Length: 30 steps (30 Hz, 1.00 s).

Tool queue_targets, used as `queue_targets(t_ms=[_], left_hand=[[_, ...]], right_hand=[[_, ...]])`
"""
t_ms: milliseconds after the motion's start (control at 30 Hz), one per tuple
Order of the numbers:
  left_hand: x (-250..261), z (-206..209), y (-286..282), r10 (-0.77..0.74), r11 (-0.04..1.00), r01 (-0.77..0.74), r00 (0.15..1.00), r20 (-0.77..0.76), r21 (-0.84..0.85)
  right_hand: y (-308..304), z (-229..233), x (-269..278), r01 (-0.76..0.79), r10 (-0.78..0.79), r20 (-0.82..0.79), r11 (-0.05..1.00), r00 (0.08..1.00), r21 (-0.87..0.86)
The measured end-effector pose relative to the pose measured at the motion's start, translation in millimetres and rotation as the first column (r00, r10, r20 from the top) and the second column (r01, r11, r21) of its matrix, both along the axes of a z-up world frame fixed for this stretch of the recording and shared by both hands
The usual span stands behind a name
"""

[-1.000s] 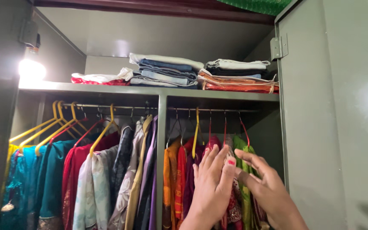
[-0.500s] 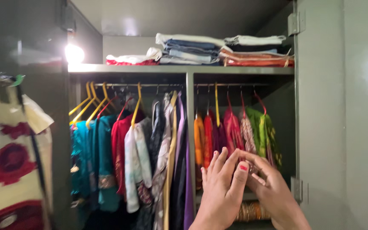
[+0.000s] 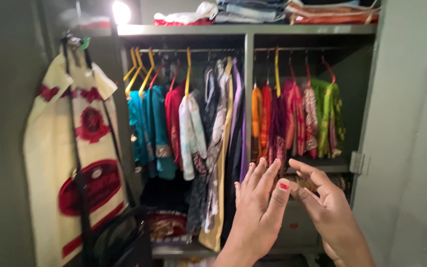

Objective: The person takes folded garments from a bed, places each on a hanger, and hangs them in a metal wardrobe. The person repeats this process for several colorful garments, moving between the bed and the wardrobe.

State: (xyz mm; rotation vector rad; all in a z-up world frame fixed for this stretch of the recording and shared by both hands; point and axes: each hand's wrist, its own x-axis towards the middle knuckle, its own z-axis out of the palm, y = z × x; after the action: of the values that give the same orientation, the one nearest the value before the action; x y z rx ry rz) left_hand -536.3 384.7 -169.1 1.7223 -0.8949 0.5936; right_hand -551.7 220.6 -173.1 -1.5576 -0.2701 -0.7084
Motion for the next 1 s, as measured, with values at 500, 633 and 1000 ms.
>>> queue_targets(t_ms=[500,633,1000], left_hand=[[-74.6,-57.8,36.8,0.372,0.927,-0.373,0.927,-0.051,-0.020],[-103.0,-67.8,43.9,0.448,0.893,-0.450,0.889,-0.092,0.001],[-184.7,-82.0,92.3,0.694,0.717,-0.694,0.705,-0.149,0.054]], right_hand=[[37.4,-41.1,-37.7,-0.050,0.053,0.017,0.988,0.998,-0.145],[49.0,-50.6,-51.5,-0.179,0.177,-0.028,0.978,0.984,-0.107],[113.9,-71.2,-85.4,-0.548,0.545,-0.165,0.836,0.822,0.031]])
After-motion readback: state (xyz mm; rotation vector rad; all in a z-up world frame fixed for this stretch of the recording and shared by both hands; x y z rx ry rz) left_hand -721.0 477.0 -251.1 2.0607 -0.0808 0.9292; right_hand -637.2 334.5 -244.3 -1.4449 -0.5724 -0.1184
